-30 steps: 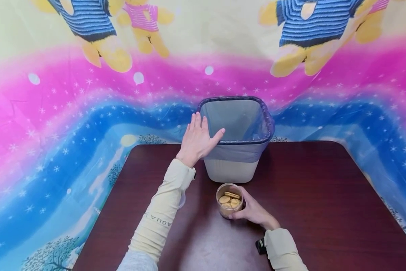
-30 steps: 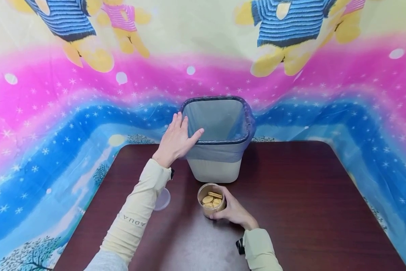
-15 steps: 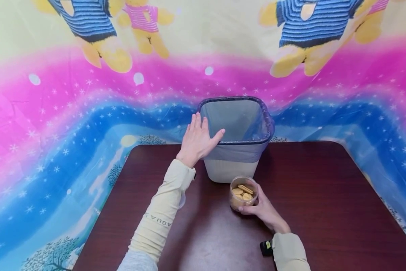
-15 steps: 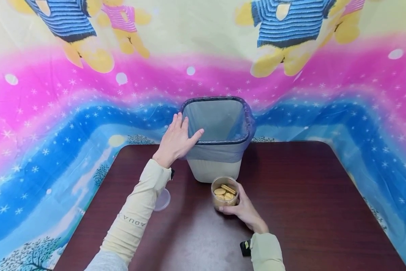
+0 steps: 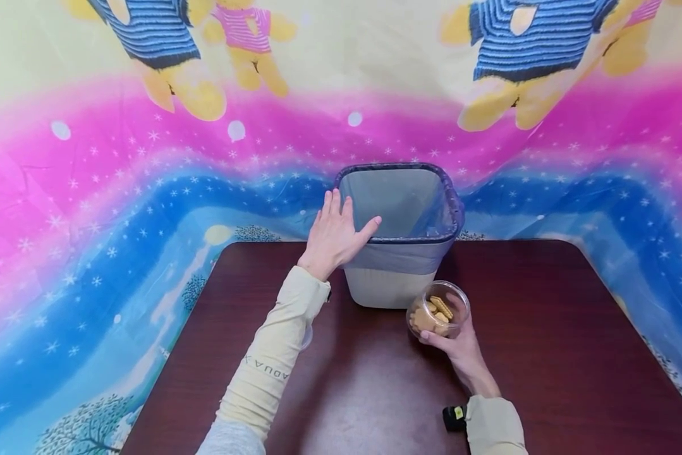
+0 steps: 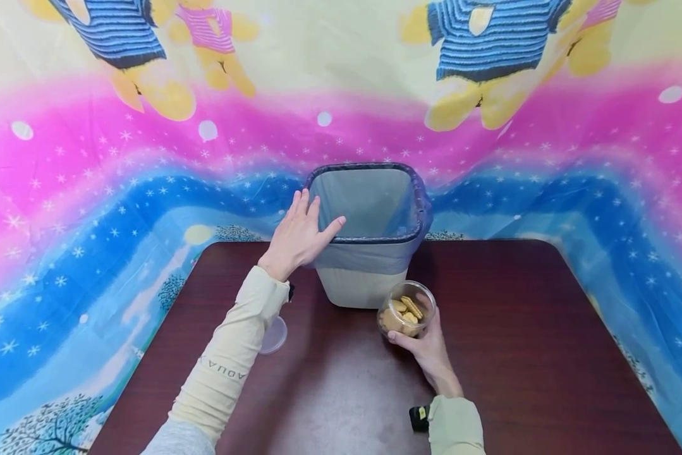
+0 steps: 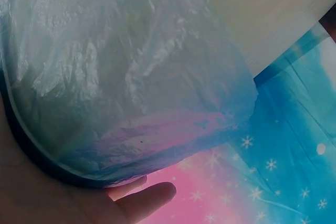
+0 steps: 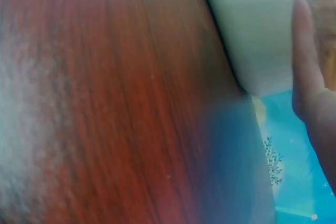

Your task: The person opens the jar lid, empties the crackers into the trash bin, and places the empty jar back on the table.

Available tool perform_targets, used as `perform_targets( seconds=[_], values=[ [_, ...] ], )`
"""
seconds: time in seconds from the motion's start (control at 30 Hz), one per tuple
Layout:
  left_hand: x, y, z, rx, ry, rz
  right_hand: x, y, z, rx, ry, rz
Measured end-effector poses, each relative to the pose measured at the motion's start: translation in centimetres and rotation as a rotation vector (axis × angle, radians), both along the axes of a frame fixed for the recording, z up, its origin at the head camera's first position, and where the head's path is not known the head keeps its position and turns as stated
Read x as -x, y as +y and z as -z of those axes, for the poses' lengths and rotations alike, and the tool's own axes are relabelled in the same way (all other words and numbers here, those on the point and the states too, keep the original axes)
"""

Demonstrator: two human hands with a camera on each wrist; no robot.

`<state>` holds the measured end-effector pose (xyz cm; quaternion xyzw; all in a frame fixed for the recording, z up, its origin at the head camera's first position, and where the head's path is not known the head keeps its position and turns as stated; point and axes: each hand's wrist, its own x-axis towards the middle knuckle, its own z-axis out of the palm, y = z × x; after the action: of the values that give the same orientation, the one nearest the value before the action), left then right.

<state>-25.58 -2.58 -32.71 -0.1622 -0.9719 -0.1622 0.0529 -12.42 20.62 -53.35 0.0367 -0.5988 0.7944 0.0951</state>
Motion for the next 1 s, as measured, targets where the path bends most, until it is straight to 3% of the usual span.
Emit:
perform_targets(
  seconds=[0.2, 0.5, 0.77, 1.0],
  values=[
    [0.0, 0.0, -0.1, -0.001, -0.005, 0.000, 0.1, 0.4, -0.6, -0.030, 0.054, 0.183],
    [0.0, -0.1, -0.1, -0.007, -0.022, -0.004, 0.3, 1.5, -2.4, 0.041, 0.146, 0.304],
    [0.0, -0.2, -0.2, -0.016, -0.017, -0.003, 0.4, 2.6, -3.7, 0.213, 0.228, 0.338],
    [0.0, -0.1, -0.1, -0.021, -0.019, -0.002, 0.7, 3.4, -4.6, 0.381, 0.378, 0.207]
  ],
)
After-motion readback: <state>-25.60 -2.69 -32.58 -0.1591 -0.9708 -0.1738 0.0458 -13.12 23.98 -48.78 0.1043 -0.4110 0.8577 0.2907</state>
